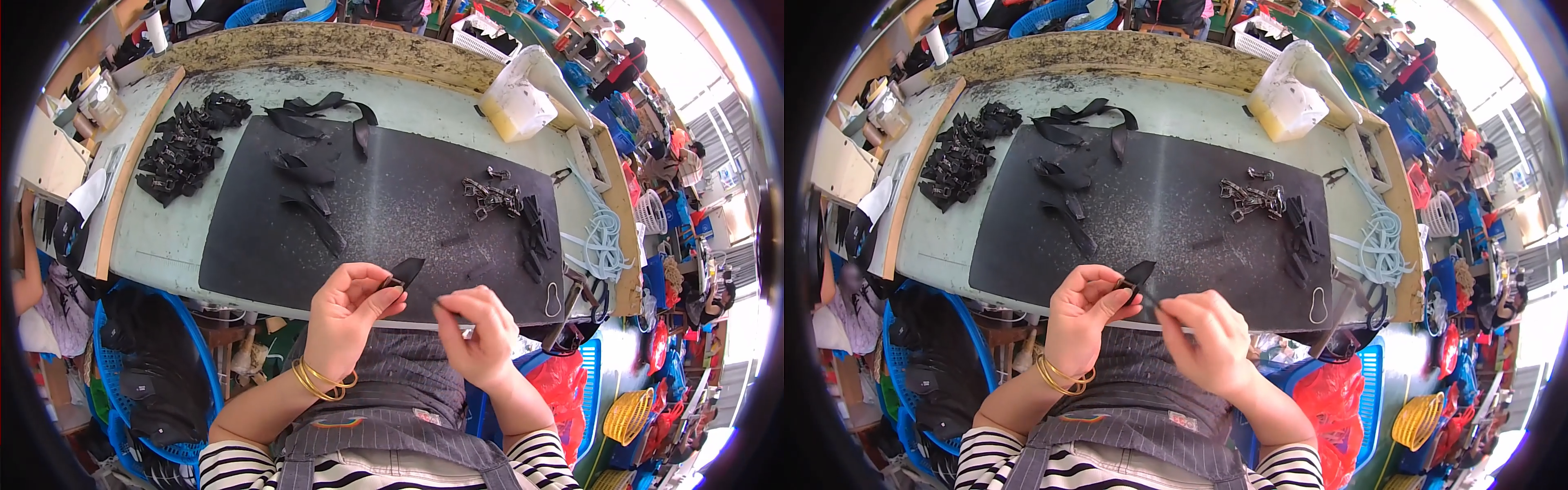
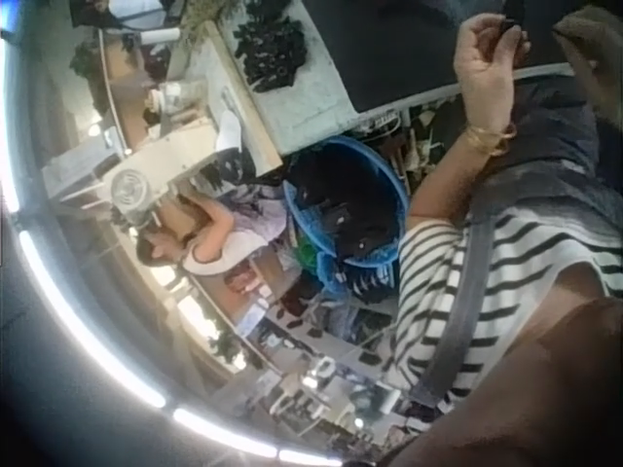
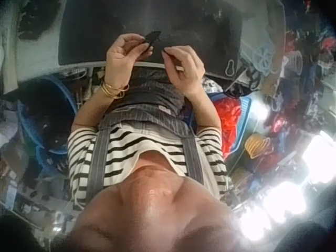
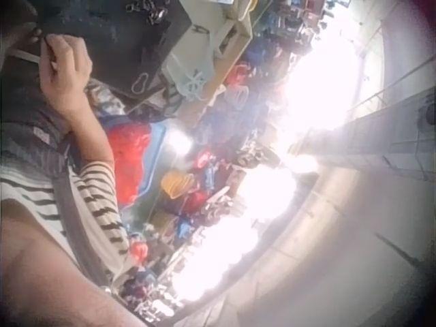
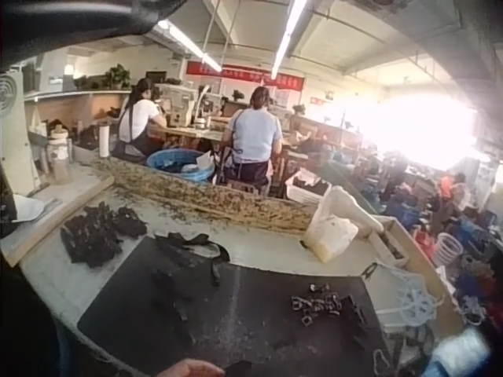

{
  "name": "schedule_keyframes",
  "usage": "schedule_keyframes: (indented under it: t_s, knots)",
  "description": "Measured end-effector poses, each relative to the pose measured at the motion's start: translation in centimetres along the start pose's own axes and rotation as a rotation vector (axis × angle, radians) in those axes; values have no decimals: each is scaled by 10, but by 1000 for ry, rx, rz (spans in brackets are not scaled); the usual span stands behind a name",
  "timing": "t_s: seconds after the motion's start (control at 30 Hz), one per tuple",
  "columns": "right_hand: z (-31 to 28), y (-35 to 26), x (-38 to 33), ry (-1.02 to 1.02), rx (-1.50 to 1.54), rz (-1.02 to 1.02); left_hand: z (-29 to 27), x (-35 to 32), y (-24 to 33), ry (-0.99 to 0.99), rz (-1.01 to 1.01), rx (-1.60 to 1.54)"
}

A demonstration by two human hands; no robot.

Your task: The person assembles black leather or fabric straps with metal buckles and hardware by hand.

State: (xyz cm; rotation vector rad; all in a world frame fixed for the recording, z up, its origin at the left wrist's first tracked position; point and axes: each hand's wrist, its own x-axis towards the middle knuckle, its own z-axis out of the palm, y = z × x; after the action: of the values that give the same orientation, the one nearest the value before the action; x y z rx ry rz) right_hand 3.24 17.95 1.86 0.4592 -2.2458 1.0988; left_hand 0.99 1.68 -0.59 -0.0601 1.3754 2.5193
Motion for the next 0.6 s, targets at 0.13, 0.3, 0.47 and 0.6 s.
schedule_keyframes:
  t_s: [0.13, 0.3, 0.47, 0.6]
  knots:
    - [4, -5, 0, -151, -94, -227, 2, -2, 2, -19, 94, 154]
    - [11, -8, 0, -128, -254, -300, 1, -6, 2, -78, 101, 187]
    - [9, -13, 3, -177, -186, -143, 0, -6, 4, -114, 86, 192]
    - [2, -17, 5, -194, 59, 222, -4, -7, 5, -114, 67, 295]
